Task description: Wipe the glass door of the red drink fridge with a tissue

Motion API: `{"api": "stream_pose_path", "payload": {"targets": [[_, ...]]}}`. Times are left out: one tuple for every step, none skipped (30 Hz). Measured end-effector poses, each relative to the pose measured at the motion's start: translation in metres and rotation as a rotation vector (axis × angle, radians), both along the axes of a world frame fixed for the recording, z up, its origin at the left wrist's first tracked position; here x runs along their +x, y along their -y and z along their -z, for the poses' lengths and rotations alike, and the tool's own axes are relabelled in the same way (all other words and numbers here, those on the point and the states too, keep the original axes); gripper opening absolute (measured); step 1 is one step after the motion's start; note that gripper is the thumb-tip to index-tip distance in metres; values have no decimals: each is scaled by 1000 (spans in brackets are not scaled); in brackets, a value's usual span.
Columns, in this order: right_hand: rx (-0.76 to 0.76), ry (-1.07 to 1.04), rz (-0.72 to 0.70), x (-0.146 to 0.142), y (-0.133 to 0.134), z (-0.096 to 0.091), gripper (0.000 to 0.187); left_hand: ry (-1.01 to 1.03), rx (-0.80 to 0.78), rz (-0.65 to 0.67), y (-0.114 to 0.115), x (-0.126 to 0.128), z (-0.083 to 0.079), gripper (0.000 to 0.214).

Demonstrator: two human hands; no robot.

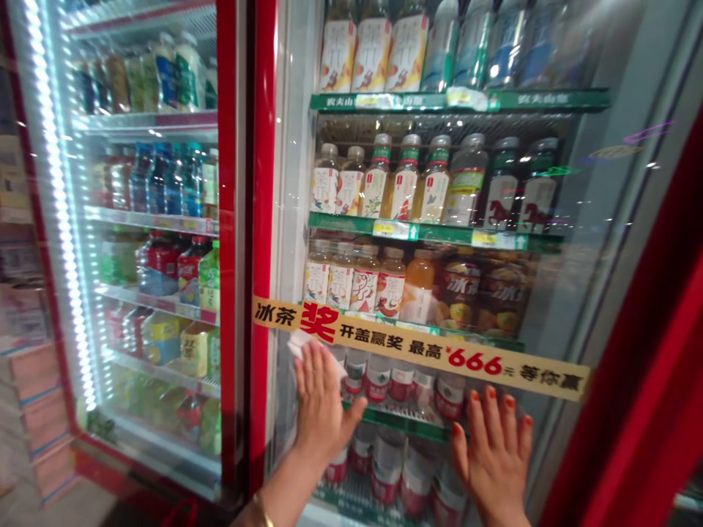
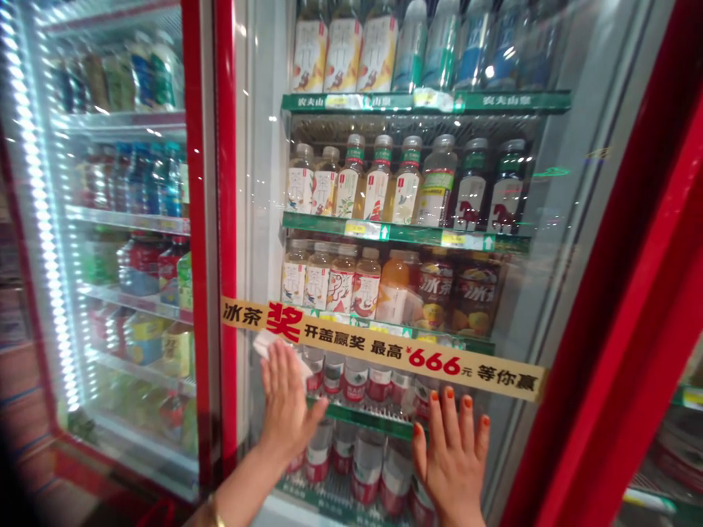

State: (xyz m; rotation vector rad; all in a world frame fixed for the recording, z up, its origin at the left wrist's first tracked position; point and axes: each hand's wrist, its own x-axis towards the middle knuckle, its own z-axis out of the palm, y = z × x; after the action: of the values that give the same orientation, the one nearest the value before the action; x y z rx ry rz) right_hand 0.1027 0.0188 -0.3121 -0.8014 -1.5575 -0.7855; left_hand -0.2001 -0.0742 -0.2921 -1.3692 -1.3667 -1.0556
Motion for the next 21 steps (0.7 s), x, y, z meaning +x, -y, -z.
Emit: {"api": "stream_pose_path", "payload": {"targets": [[-3, 6, -3, 1, 0, 0, 79, -116, -22, 30, 2, 6, 9, 105], [-3, 14, -6, 2, 0, 1, 79, -227, -32, 61, 6, 9, 17, 103], [-1, 21, -7, 3, 0, 1, 80, -304, -28, 84, 11, 8, 22, 100], [3, 27, -8, 3, -1, 2, 81, -325, -14, 92, 15, 2, 23, 97], [7, 34, -6, 3, -1, 2, 82, -295, 6, 82, 17, -6, 19, 95], [11, 41, -1, 2, -1, 2, 83, -225, 25, 60, 17, -15, 10, 94], [17, 45, 8, 2, -1, 2, 83, -129, 40, 35, 15, -21, -1, 95], [23, 45, 20, 1, -1, 1, 83, -25, 53, 12, 11, -24, -13, 96], [29, 39, 33, 0, -1, 1, 82, 66, 56, -6, 6, -23, -23, 98], [34, 29, 42, -1, -1, 0, 81, 110, 51, -6, 1, -18, -29, 100], [34, 19, 48, -2, 0, -1, 81, 91, 37, 13, -3, -10, -29, 102], [27, 10, 50, -2, 1, -2, 81, 14, 18, 50, -4, -1, -26, 104], [18, 3, 49, -3, 1, -3, 81, -102, -1, 96, -4, 5, -18, 106], [7, -6, 46, -3, 2, -3, 82, -220, -17, 140, -1, 8, -10, 104], [-2, -15, 43, -3, 3, -4, 82, -313, -26, 174, 3, 6, -4, 102], [-11, -23, 40, -4, 3, -4, 82, -359, -25, 186, 8, -2, -2, 98], [-14, -30, 38, -4, 3, -4, 82, -348, -15, 172, 11, -13, -7, 95], [-10, -34, 34, -4, 3, -4, 82, -302, 2, 145, 13, -27, -17, 93], [-7, -33, 31, -5, 3, -4, 82, -234, 25, 110, 13, -40, -33, 92], [-4, -31, 28, -5, 3, -5, 82, -142, 55, 70, 11, -50, -53, 91], [2, -32, 25, -6, 3, -5, 82, -40, 82, 37, 7, -54, -72, 91]]}}
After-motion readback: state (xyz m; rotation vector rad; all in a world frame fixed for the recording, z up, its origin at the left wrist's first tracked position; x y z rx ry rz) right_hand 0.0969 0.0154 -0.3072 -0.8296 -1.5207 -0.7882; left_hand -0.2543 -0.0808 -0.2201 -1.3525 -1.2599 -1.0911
